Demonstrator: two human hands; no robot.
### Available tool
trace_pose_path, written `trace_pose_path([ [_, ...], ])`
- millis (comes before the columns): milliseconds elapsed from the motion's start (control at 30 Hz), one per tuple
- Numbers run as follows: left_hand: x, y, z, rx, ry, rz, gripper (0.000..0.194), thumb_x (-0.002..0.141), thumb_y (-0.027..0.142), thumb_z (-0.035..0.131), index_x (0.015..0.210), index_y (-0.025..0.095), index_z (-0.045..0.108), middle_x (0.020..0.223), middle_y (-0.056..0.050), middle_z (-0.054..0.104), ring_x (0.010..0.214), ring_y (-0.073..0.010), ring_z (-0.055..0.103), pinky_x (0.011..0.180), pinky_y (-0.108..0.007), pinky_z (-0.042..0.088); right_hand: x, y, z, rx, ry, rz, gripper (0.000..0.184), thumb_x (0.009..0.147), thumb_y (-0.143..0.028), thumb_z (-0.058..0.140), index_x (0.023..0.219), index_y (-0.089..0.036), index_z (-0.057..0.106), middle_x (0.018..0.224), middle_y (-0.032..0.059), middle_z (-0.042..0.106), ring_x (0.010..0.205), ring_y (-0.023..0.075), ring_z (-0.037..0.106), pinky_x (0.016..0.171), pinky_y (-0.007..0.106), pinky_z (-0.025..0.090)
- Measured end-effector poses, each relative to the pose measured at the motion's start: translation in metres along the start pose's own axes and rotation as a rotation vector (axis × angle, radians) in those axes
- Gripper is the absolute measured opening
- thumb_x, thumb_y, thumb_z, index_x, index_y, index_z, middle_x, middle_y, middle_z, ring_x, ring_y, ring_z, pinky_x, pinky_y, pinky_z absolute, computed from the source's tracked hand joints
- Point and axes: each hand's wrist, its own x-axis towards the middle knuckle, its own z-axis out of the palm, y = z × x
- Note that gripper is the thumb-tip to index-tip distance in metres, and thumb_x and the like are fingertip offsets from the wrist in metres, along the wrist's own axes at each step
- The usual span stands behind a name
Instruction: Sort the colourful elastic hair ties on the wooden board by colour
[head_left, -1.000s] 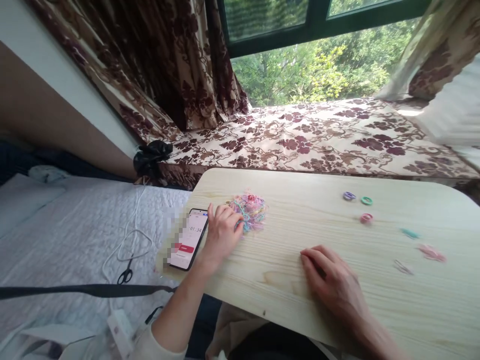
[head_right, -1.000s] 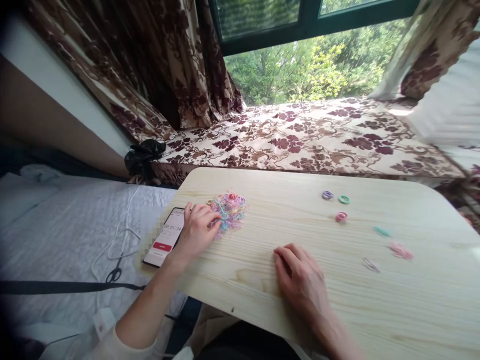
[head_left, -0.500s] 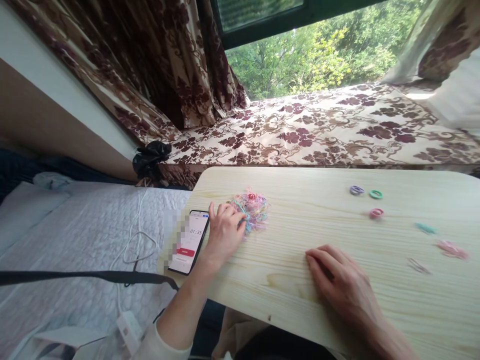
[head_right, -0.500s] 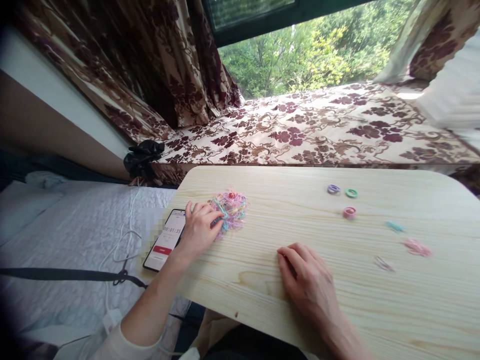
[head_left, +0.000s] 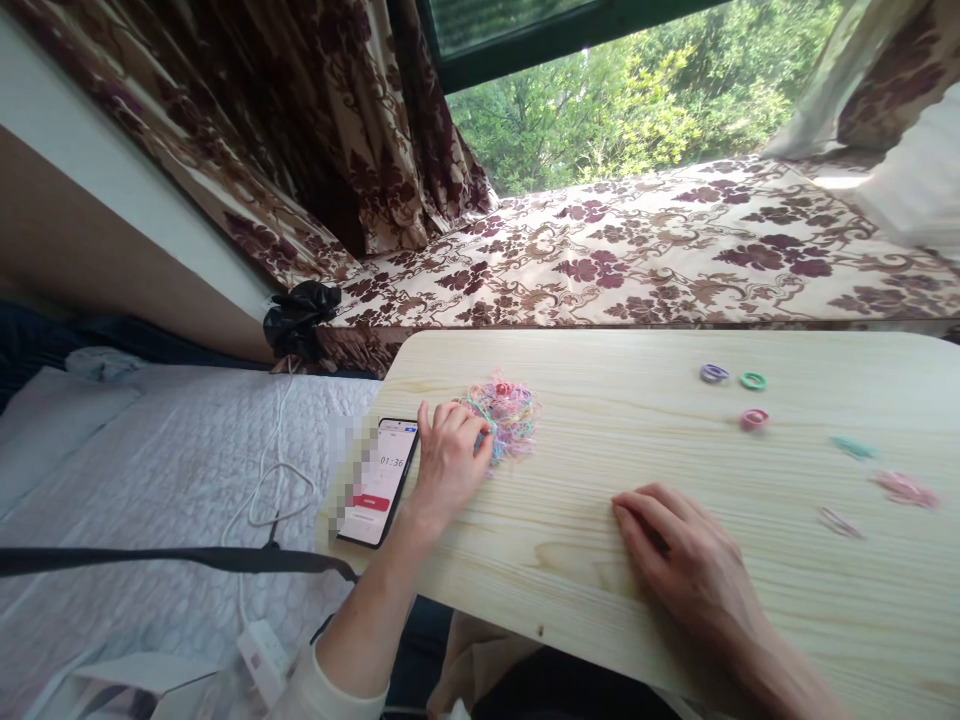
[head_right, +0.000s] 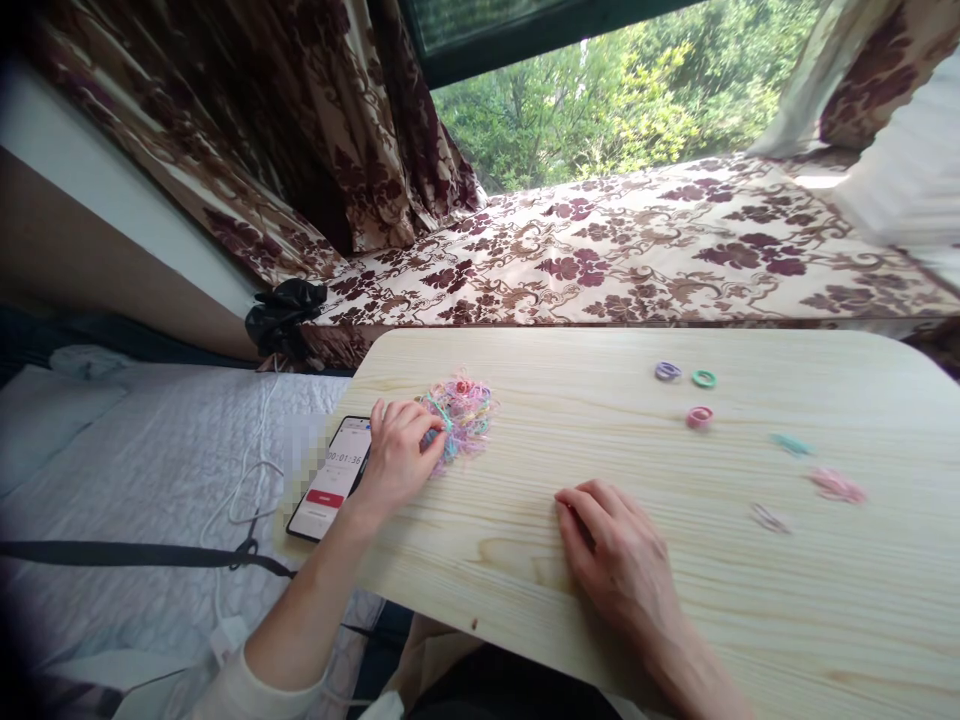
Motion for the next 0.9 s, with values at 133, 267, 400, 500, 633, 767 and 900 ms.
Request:
trace_pose_path([
  [133, -0.0002, 0.0007, -0.0002, -0.018, 0.007, 0.015, 0.012, 0.088, 0.021, 0.058, 0.076, 0.020, 0.061, 0.092, -0.003, 0.067, 0.103, -0.0229, 0.055, 0.111, -0.056, 0.025, 0.0010, -0.0011, -0.0008, -0.003, -0.006, 0.012, 0.019, 0.092, -0.029, 0.050, 0.086, -0.022, 0.066, 0.084, 0.0024, 0.069, 0.077, 0.0147, 0.063, 0.073, 0.027, 0.047],
  [267, -0.0005, 0.0025, -0.0008, -0.030, 0.006, 0.036, 0.013, 0.088, 0.020, 0.058, 0.076, 0.020, 0.060, 0.092, -0.003, 0.066, 0.103, -0.0228, 0.056, 0.111, -0.055, 0.026, 0.0013, -0.0011, -0.0009, 0.002, 0.009, -0.022, 0.016, 0.092, -0.027, 0.051, 0.088, -0.022, 0.066, 0.084, 0.0017, 0.068, 0.077, 0.0140, 0.063, 0.073, 0.026, 0.047],
  [400, -0.0013, 0.0041, -0.0001, -0.054, 0.039, 0.045, 0.009, 0.083, 0.013, 0.059, 0.078, 0.020, 0.060, 0.092, -0.002, 0.068, 0.106, -0.0224, 0.057, 0.113, -0.054, 0.024, 0.0007, -0.0004, -0.0006, -0.006, 0.014, -0.026, 0.014, 0.092, -0.025, 0.052, 0.088, -0.021, 0.065, 0.085, 0.0014, 0.068, 0.078, 0.0141, 0.063, 0.074, 0.027, 0.047],
  [500, -0.0018, 0.0042, 0.0013, -0.083, 0.065, 0.047, 0.014, 0.080, 0.007, 0.058, 0.079, 0.021, 0.060, 0.091, -0.001, 0.070, 0.110, -0.0231, 0.057, 0.114, -0.055, 0.022, 0.0005, -0.0008, -0.0004, -0.011, 0.010, -0.024, 0.014, 0.092, -0.025, 0.052, 0.088, -0.021, 0.064, 0.085, 0.0014, 0.068, 0.079, 0.0143, 0.063, 0.074, 0.027, 0.047],
  [633, -0.0027, 0.0037, 0.0019, -0.108, 0.085, 0.039, 0.016, 0.080, 0.007, 0.057, 0.080, 0.022, 0.061, 0.088, 0.000, 0.071, 0.111, -0.0233, 0.057, 0.114, -0.056, 0.021, -0.0003, -0.0012, -0.0001, -0.011, 0.007, -0.026, 0.014, 0.092, -0.025, 0.051, 0.088, -0.021, 0.064, 0.084, 0.0012, 0.067, 0.078, 0.0142, 0.063, 0.073, 0.027, 0.046],
  [767, -0.0046, 0.0034, 0.0005, -0.121, 0.103, 0.038, 0.015, 0.081, 0.008, 0.059, 0.084, 0.022, 0.062, 0.091, -0.001, 0.071, 0.109, -0.0229, 0.058, 0.113, -0.054, 0.024, -0.0014, -0.0007, -0.0002, -0.012, 0.002, -0.027, 0.014, 0.092, -0.024, 0.051, 0.088, -0.021, 0.064, 0.084, 0.0010, 0.067, 0.078, 0.0140, 0.062, 0.073, 0.027, 0.046],
  [900, -0.0073, 0.0034, -0.0007, -0.146, 0.086, 0.039, 0.024, 0.079, 0.003, 0.056, 0.091, 0.022, 0.063, 0.095, -0.002, 0.071, 0.109, -0.0228, 0.057, 0.112, -0.053, 0.027, -0.0011, -0.0004, -0.0004, -0.019, 0.004, -0.024, 0.013, 0.092, -0.023, 0.052, 0.089, -0.021, 0.064, 0.084, 0.0008, 0.067, 0.078, 0.0140, 0.062, 0.073, 0.027, 0.046],
])
